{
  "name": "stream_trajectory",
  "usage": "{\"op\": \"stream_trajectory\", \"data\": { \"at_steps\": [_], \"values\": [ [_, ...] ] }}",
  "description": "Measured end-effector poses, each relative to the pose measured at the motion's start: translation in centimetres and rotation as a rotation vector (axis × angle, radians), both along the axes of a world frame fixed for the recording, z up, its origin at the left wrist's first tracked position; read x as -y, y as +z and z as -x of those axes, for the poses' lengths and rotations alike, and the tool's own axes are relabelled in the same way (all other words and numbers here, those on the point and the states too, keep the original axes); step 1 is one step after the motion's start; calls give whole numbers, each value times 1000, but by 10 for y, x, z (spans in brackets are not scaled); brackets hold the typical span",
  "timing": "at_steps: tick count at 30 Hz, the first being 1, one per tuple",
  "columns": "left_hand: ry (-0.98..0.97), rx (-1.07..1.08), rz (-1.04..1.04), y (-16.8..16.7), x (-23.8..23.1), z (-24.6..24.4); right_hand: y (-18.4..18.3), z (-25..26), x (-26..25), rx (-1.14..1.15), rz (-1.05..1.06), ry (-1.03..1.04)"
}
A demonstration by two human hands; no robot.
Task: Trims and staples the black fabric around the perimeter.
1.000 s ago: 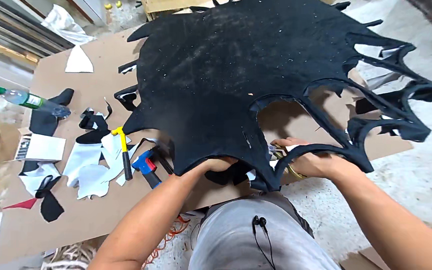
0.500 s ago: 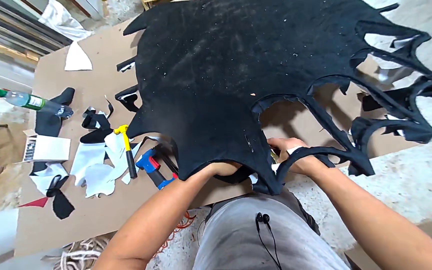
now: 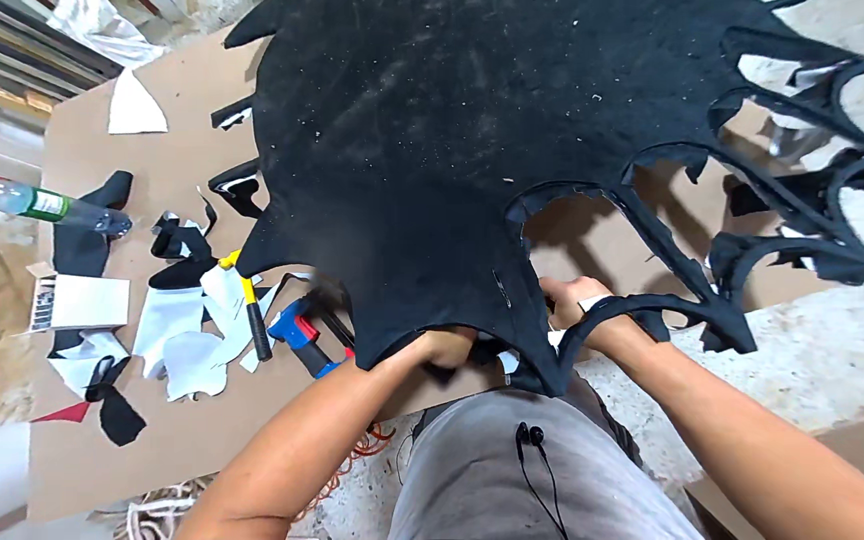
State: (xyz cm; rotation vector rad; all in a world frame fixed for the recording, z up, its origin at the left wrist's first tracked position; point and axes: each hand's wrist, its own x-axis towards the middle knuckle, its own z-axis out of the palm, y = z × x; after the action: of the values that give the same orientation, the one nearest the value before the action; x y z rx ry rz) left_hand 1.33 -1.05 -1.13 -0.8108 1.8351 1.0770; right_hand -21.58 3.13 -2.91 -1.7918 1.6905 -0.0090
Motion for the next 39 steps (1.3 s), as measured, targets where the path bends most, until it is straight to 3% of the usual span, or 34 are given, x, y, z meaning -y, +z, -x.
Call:
{"op": "stream_trajectory", "data": {
  "at_steps": [2,4,6,9,11,13,17,22,24,27,30,33,35,37,39],
  "values": [
    [-118,83,14,-11,-7,-1,-6,11,-6,12,3,1],
    [-48,103,46,-15,-2,-5,-18,28,-16,14,-74,-14],
    [167,51,120,-20,5,-14,-33,48,-34,-63,-151,-74],
    [530,-73,306,-55,7,-35,-45,67,-57,-168,-414,-216],
    [456,-4,246,-55,17,-23,-57,76,-78,-148,-432,-274],
    [225,71,210,-56,21,2,-64,81,-99,-60,-429,-292],
    [45,-56,322,-97,25,36,-54,87,-129,-2,-557,-315],
    [46,-552,632,-168,-16,15,-35,106,-155,-6,-592,-341],
    [93,-772,667,-176,-39,3,-34,113,-159,-12,-582,-361],
    [159,-919,699,-165,-54,-6,-39,122,-158,-7,-458,-412],
    [251,-843,713,-121,-49,-44,-56,121,-156,57,-128,-458],
    [659,-735,981,-55,-24,-131,-73,103,-135,85,37,-528],
    [874,-532,1196,-31,-18,-187,-84,84,-118,70,90,-540],
    [864,-283,1130,-49,-33,-224,-98,63,-98,25,118,-522],
    [718,-95,972,-95,-59,-236,-115,42,-79,-26,162,-490]
  ]
}}
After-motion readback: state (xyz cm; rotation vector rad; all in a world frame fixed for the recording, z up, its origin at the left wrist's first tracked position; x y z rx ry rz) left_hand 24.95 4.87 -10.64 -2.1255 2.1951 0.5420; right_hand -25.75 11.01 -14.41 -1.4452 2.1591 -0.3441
